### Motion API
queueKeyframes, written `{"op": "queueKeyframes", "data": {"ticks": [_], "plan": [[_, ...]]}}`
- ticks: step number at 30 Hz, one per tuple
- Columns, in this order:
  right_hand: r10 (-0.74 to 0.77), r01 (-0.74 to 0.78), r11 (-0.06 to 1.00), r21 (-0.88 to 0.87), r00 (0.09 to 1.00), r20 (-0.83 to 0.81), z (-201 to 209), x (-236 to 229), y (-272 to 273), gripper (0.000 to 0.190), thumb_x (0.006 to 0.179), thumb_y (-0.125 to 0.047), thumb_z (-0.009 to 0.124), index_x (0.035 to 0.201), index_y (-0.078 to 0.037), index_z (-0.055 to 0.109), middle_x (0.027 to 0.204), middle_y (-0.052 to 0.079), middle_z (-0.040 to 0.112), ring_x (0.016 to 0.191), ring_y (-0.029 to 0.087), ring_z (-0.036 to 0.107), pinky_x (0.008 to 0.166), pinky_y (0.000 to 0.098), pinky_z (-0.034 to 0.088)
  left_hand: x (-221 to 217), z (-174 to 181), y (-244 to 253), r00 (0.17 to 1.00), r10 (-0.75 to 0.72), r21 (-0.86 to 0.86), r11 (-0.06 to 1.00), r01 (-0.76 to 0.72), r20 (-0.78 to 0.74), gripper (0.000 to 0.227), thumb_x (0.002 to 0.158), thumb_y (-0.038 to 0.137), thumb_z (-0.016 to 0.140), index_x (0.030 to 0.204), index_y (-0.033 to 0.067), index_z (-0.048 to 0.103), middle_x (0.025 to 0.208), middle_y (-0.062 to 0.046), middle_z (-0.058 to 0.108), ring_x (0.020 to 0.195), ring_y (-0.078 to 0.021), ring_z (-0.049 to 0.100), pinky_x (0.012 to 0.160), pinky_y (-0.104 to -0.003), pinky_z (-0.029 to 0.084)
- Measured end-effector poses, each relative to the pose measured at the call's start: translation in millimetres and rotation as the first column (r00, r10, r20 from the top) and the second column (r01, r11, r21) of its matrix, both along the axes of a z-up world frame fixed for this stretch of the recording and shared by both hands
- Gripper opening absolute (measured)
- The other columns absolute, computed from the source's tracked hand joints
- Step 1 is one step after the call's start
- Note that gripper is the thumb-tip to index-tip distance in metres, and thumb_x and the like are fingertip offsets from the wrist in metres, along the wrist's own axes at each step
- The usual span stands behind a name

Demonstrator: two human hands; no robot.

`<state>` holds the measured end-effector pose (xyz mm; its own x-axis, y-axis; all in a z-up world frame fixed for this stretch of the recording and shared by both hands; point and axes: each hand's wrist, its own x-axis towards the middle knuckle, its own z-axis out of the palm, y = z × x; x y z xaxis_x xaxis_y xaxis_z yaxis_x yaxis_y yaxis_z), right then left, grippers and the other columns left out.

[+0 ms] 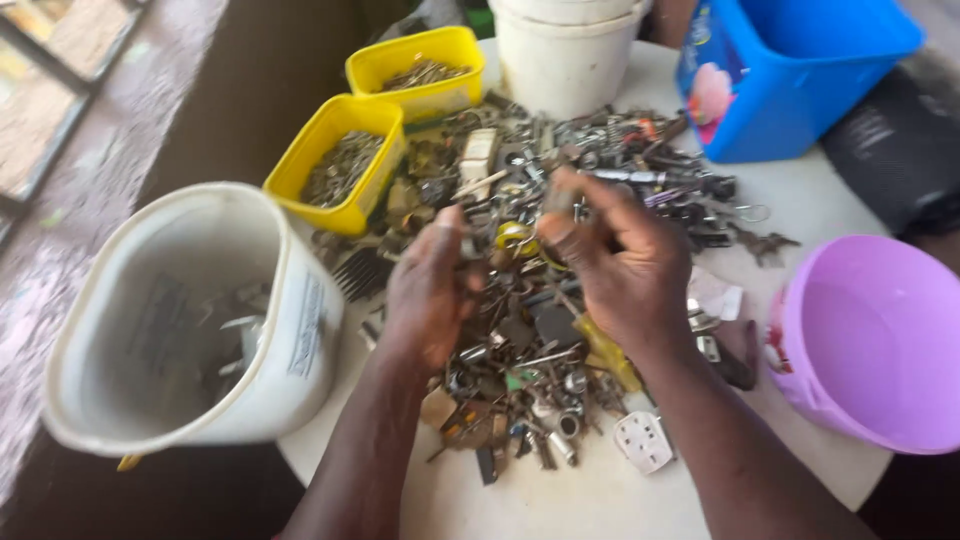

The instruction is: The person sorts a large pile of mixed metal hardware on a white table, picking up items like screws, bolts, and electrical components by hand. They place selected items into a white bucket and occasionally move other containers on the table.

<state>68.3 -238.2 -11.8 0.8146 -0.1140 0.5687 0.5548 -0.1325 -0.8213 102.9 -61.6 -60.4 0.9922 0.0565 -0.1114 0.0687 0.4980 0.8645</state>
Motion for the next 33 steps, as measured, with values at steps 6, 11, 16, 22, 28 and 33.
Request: {"op": "queueKeyframes", "data": {"ticks": [6, 11, 16, 22, 28, 33], "plan": [[0.006, 0.004, 0.987, -0.163, 0.998, 0.065, -7, 11, -5, 0.042, 0.095, -0.026, 0.088, 0.132, -0.01, 0.078, 0.074, 0.008, 0.076, 0.07, 0.006, 0.065, 0.069, 0.0255, 0.056, -6, 13, -11, 0.999, 0.018, 0.006, 1.0, -0.018, -0.031, 0.034, 0.105, 0.048, 0.065, 0.099, 0.0153, 0.064, 0.058, -0.012, 0.059, 0.033, -0.017, 0.043, 0.033, -0.024, 0.03], [0.025, 0.001, 0.969, -0.246, 0.995, 0.101, -15, 2, 4, 0.041, 0.093, -0.019, 0.09, 0.13, -0.009, 0.078, 0.073, 0.012, 0.075, 0.067, 0.019, 0.073, 0.062, 0.0307, 0.056, -19, 25, -12, 0.995, 0.044, 0.05, 0.998, -0.04, -0.094, 0.038, 0.102, 0.049, 0.067, 0.104, 0.011, 0.067, 0.056, -0.012, 0.051, 0.037, -0.0198, 0.039, 0.035, -0.026, 0.029], [0.059, -0.047, 0.977, -0.207, 0.997, 0.054, -26, -2, 12, 0.039, 0.095, -0.021, 0.087, 0.129, -0.004, 0.077, 0.093, 0.019, 0.079, 0.085, 0.025, 0.077, 0.074, 0.0423, 0.061, -24, -7, 3, 0.994, 0.05, 0.128, 0.991, -0.037, -0.1, 0.033, 0.107, 0.046, 0.062, 0.106, 0.0136, 0.068, 0.059, -0.011, 0.053, 0.043, -0.0165, 0.044, 0.036, -0.025, 0.032], [0.185, -0.17, 0.946, -0.278, 0.982, 0.029, -18, 12, 1, 0.029, 0.089, -0.012, 0.087, 0.115, -0.001, 0.079, 0.086, 0.017, 0.075, 0.072, 0.028, 0.077, 0.062, 0.0373, 0.062, -20, 14, 1, 0.975, -0.223, 0.285, 0.935, 0.21, 0.016, 0.044, 0.11, 0.047, 0.053, 0.125, 0.0065, 0.064, 0.064, -0.018, 0.068, 0.043, -0.0195, 0.061, 0.035, -0.026, 0.045], [0.132, -0.148, 0.966, -0.213, 0.987, -0.089, -23, 20, -34, 0.03, 0.101, -0.018, 0.068, 0.118, 0.007, 0.072, 0.082, 0.02, 0.069, 0.067, 0.024, 0.07, 0.056, 0.0373, 0.062, -5, 5, 14, 0.979, -0.155, 0.852, 0.523, -0.035, 0.135, 0.049, 0.108, 0.057, 0.051, 0.127, 0.0147, 0.068, 0.076, -0.011, 0.075, 0.067, -0.0308, 0.073, 0.063, -0.043, 0.058], [0.053, -0.064, 0.973, -0.222, 0.997, -0.053, -21, 30, -38, 0.029, 0.105, -0.012, 0.066, 0.122, 0.012, 0.067, 0.087, 0.02, 0.068, 0.072, 0.025, 0.074, 0.061, 0.0362, 0.063, 8, -9, 13, 0.976, -0.209, 0.995, -0.066, -0.071, 0.056, 0.025, 0.091, 0.059, 0.072, 0.099, 0.0355, 0.075, 0.093, 0.001, 0.078, 0.093, -0.0339, 0.077, 0.088, -0.051, 0.059]]}}
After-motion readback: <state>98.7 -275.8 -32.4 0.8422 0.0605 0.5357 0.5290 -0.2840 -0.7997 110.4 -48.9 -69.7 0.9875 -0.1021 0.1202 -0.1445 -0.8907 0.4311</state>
